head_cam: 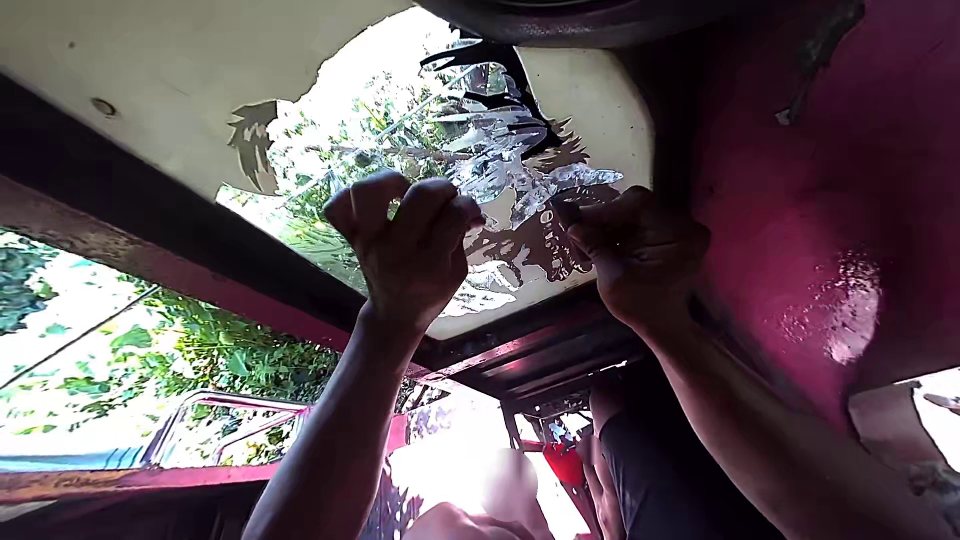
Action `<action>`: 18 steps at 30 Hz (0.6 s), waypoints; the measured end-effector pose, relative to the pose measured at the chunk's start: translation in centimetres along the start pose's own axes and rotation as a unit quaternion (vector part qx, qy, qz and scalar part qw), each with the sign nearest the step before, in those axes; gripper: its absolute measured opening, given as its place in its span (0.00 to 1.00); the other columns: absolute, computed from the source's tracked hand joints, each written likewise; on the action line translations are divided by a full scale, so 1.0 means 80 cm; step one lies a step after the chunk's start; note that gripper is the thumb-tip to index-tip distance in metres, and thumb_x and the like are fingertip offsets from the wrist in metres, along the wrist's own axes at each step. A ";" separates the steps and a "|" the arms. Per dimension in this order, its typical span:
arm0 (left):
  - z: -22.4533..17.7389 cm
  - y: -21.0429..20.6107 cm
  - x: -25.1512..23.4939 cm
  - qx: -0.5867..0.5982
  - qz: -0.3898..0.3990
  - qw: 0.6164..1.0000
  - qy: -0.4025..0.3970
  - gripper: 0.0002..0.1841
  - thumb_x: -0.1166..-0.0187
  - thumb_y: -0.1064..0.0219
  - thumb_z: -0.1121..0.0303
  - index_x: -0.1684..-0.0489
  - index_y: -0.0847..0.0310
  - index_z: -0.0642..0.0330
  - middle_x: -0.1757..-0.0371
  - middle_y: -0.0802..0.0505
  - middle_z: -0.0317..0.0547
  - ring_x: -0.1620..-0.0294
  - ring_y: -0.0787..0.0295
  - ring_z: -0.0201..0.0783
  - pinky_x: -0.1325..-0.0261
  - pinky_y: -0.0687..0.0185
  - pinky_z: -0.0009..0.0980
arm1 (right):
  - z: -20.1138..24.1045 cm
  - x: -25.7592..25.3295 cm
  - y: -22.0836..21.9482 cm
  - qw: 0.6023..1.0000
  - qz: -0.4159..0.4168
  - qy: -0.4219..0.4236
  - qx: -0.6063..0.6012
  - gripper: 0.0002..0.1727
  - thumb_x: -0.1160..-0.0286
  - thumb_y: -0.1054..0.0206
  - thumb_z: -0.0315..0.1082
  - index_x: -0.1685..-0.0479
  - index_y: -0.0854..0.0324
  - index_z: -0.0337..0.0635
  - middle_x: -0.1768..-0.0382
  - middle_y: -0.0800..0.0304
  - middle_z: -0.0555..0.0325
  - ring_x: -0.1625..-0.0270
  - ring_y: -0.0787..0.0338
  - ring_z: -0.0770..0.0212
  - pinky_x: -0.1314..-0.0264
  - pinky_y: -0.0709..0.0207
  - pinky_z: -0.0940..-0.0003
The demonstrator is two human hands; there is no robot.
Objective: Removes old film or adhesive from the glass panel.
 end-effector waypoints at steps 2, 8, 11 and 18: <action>-0.002 0.009 0.016 0.038 0.011 0.999 0.013 0.06 0.17 0.34 0.66 0.64 0.14 0.51 0.60 0.12 0.44 0.47 0.23 0.48 0.37 0.41 0.45 | 0.000 0.002 -0.001 1.000 0.000 -0.004 0.005 0.03 0.32 0.28 0.21 0.62 0.13 0.32 0.64 0.08 0.64 0.69 0.15 0.85 0.67 0.19 0.88; -0.022 0.012 0.098 0.126 0.097 0.986 0.041 0.10 0.17 0.33 0.57 0.55 0.10 0.51 0.52 0.11 0.41 0.44 0.22 0.43 0.31 0.36 0.40 | 0.003 -0.008 -0.025 0.997 0.019 0.052 0.050 0.04 0.27 0.28 0.25 0.61 0.12 0.31 0.63 0.07 0.55 0.66 0.14 0.78 0.63 0.20 0.84; -0.026 0.014 0.128 0.140 0.121 0.981 0.053 0.12 0.15 0.36 0.63 0.45 0.09 0.55 0.44 0.08 0.44 0.40 0.17 0.43 0.30 0.31 0.38 | 0.008 -0.018 -0.038 0.990 0.038 0.096 0.098 0.06 0.25 0.29 0.27 0.61 0.11 0.31 0.65 0.09 0.53 0.68 0.18 0.76 0.65 0.24 0.84; -0.021 0.033 0.166 0.216 0.075 0.963 0.141 0.05 0.20 0.29 0.68 0.63 0.07 0.55 0.62 0.04 0.41 0.54 0.09 0.32 0.41 0.18 0.27 | 0.005 -0.035 -0.035 0.981 0.039 0.113 0.155 0.06 0.24 0.30 0.27 0.58 0.10 0.31 0.63 0.10 0.52 0.69 0.20 0.77 0.67 0.26 0.85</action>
Point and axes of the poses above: each hand's wrist, its own x-axis away from the middle knuckle, its own y-axis out of the back of the hand, z = x × y, the point moved 7 cm from there along -x, towards the middle knuckle
